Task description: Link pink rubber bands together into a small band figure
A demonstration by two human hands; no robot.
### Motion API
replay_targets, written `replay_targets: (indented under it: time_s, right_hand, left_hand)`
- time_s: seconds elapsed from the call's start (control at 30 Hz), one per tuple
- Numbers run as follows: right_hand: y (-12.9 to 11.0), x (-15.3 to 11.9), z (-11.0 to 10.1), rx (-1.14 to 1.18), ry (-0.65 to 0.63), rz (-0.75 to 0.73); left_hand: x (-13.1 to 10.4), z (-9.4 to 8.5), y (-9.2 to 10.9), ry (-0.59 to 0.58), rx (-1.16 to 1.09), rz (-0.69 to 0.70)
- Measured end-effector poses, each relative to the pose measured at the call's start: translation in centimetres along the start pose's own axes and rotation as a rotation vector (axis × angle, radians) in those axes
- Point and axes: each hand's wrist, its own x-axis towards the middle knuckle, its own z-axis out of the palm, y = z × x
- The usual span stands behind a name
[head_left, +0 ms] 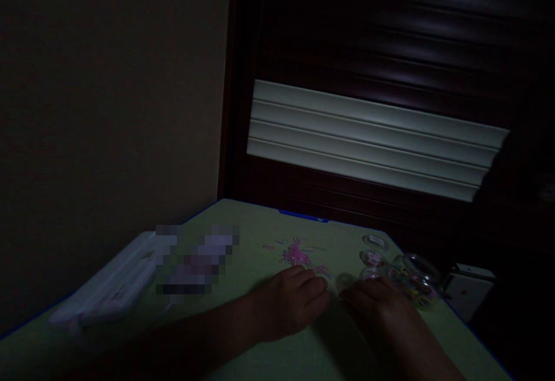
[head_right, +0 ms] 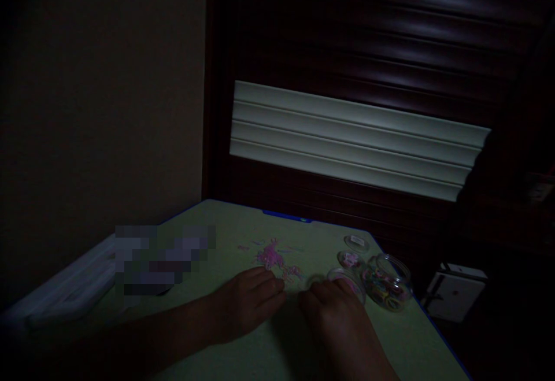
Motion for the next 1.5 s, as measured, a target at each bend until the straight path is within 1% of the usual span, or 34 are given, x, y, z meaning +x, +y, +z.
replay_targets:
  time_s: [0.2, 0.3, 0.43, 0.67, 0.77, 0.87, 0.93, 1.1, 1.27, 1.4, 1.5]
  right_hand:
    - [0.0, 0.0, 0.1, 0.02, 0.055, -0.007]
    - [0.0, 0.0, 0.0, 0.018, 0.056, -0.008]
    - [-0.1, 0.0, -0.3, -0.006, 0.087, -0.023]
    - [0.0, 0.0, 0.1, -0.049, 0.094, -0.044]
    - [0.3, -0.2, -0.5, -0.069, 0.055, 0.005]
    - [1.1, -0.4, -1.6, -0.154, -0.044, 0.14]
    - [1.6, -0.6, -2.3, -0.224, -0.082, 0.226]
    - [2.0, -1.0, -3.1, -0.33, -0.165, 0.354]
    - [2.1, -1.1, -3.1, -0.335, -0.19, 0.393]
    - [2.5, -1.0, -2.8, -0.294, -0.211, 0.364]
    - [2.3, -1.0, -2.7, -0.3, -0.209, 0.347]
  left_hand:
    - [0.0, 0.0, 0.0, -0.009, 0.009, -0.007]
    - [0.1, -0.1, 0.0, -0.018, 0.023, -0.013]
    - [0.2, -0.3, 0.0, -0.074, 0.033, -0.013]
    - [0.2, -0.2, -0.1, -0.08, 0.019, -0.021]
    - [0.0, 0.0, -0.1, -0.087, 0.018, -0.041]
    - [-0.1, 0.1, -0.1, -0.082, 0.023, -0.057]
    - [-0.2, 0.1, -0.1, -0.094, 0.022, -0.053]
    - [-0.2, 0.2, -0.2, -0.098, 0.029, -0.07]
    - [-0.2, 0.3, -0.2, -0.107, 0.034, -0.071]
    - [-0.3, 0.5, -0.2, -0.129, 0.012, -0.085]
    - [-0.3, 0.6, -0.2, -0.134, 0.01, -0.088]
